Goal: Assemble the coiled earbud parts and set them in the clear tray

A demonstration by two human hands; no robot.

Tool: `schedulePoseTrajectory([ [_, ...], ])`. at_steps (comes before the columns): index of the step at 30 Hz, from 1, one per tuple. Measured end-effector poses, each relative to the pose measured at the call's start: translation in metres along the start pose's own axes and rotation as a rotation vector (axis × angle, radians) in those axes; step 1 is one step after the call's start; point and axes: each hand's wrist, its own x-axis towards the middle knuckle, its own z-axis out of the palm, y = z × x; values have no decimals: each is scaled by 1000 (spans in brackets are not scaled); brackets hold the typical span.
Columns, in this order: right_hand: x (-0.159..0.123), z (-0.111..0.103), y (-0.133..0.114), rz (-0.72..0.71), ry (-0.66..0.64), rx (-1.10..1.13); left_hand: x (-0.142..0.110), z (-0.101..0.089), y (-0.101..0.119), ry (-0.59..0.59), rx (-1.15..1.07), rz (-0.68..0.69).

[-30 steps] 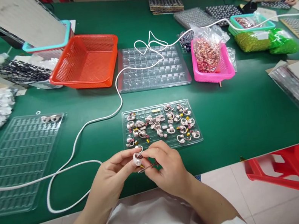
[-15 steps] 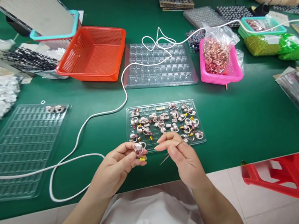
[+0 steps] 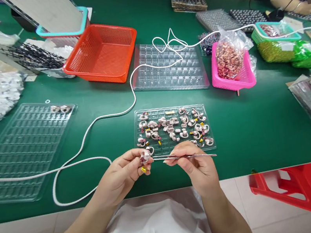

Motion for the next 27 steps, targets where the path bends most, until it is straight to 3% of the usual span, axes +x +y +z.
schedulePoseTrajectory([
  [7,2,10,6,-49,-65,17,-4,2,-1,-9,-9,-2],
  [20,7,10,1,-44,-90,-31,-5,0,1,-30,67,24],
  [27,9,7,0,17,-140,66,-4,-4,1,-89,94,23],
])
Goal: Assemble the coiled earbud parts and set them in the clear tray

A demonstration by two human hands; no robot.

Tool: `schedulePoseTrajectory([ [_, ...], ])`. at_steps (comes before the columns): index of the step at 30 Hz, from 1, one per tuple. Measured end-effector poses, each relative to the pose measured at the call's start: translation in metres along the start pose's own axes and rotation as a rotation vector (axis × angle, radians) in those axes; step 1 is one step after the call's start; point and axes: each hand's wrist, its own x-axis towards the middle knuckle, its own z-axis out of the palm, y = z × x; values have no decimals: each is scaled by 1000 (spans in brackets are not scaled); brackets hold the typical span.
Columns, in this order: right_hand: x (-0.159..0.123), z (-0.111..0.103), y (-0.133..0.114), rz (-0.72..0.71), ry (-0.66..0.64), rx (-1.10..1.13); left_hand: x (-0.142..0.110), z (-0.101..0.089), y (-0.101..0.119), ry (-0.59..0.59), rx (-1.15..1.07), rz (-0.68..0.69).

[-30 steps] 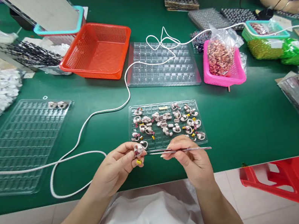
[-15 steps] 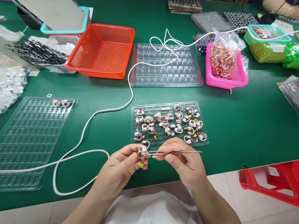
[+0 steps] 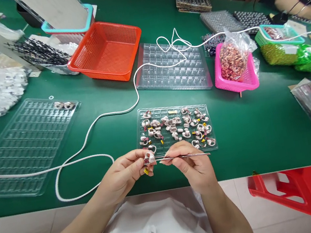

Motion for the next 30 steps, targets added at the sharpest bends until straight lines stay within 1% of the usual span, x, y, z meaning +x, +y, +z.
schedulePoseTrajectory([
  [5,0,-4,0,-14,-9,14,0,-3,-1,6,36,9],
  [10,-1,-4,3,-28,-15,36,1,-3,-2,8,20,3],
  [16,0,-1,3,-19,-4,32,0,-2,-2,5,22,1],
  [25,2,-2,4,4,-27,30,1,-6,-6,13,41,-5],
  [30,4,-3,5,22,-40,38,1,-8,-7,-22,68,-7],
])
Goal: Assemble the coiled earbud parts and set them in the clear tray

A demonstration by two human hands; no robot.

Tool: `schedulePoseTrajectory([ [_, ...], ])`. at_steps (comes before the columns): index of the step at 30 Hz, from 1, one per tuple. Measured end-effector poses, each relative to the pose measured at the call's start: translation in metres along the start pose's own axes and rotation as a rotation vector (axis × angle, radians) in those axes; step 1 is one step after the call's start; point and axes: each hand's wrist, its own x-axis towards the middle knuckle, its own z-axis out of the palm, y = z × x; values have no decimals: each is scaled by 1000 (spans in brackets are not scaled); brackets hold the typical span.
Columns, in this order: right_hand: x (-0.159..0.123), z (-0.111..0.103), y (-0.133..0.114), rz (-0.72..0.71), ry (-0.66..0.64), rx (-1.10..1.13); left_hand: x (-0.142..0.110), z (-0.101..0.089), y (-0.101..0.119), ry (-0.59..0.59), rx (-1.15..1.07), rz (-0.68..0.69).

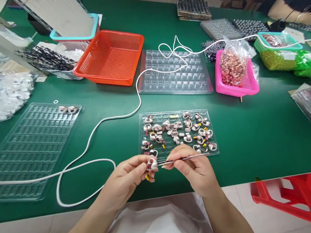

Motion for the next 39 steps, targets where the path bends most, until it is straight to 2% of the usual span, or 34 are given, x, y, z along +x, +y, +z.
schedulePoseTrajectory([
  [15,1,-5,5,29,-1,20,-2,2,3,29,40,-46],
  [20,0,-4,7,42,34,37,-1,5,4,59,-20,-65],
  [25,1,-5,8,20,32,35,1,10,5,63,-169,-100],
  [31,1,-5,1,-63,194,-39,3,9,8,113,-245,-122],
  [33,-2,-4,-3,-102,213,-96,3,8,8,125,-248,-117],
  [35,-7,-1,-4,-123,198,-245,3,9,9,134,-252,-116],
  [39,-11,6,-1,-147,54,-640,3,16,9,136,-245,-88],
])
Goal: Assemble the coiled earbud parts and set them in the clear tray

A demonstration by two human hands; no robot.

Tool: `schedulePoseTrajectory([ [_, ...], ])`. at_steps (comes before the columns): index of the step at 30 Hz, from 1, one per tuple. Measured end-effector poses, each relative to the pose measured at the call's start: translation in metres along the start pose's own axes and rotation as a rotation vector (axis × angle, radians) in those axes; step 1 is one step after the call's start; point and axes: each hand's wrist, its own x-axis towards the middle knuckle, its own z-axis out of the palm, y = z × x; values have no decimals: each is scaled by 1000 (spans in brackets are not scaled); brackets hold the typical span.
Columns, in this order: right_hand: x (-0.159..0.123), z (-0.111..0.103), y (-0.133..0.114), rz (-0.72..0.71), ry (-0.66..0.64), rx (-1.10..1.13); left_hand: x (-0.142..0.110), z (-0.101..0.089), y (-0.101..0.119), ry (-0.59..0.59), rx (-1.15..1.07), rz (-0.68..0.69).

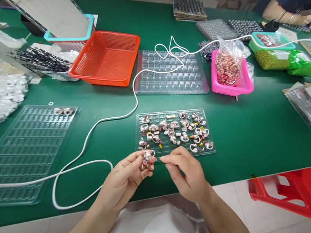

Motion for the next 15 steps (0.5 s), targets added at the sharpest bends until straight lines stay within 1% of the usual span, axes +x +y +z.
schedulePoseTrajectory([
  [2,1,5,0,-80,-23,-103,0,5,-2,8,21,33],
  [6,7,14,0,-225,-1,-223,0,11,-5,25,85,99],
  [11,7,18,5,-291,0,-266,-1,9,-7,27,165,124],
  [15,4,18,8,-318,15,-245,-1,5,-9,14,193,115],
])
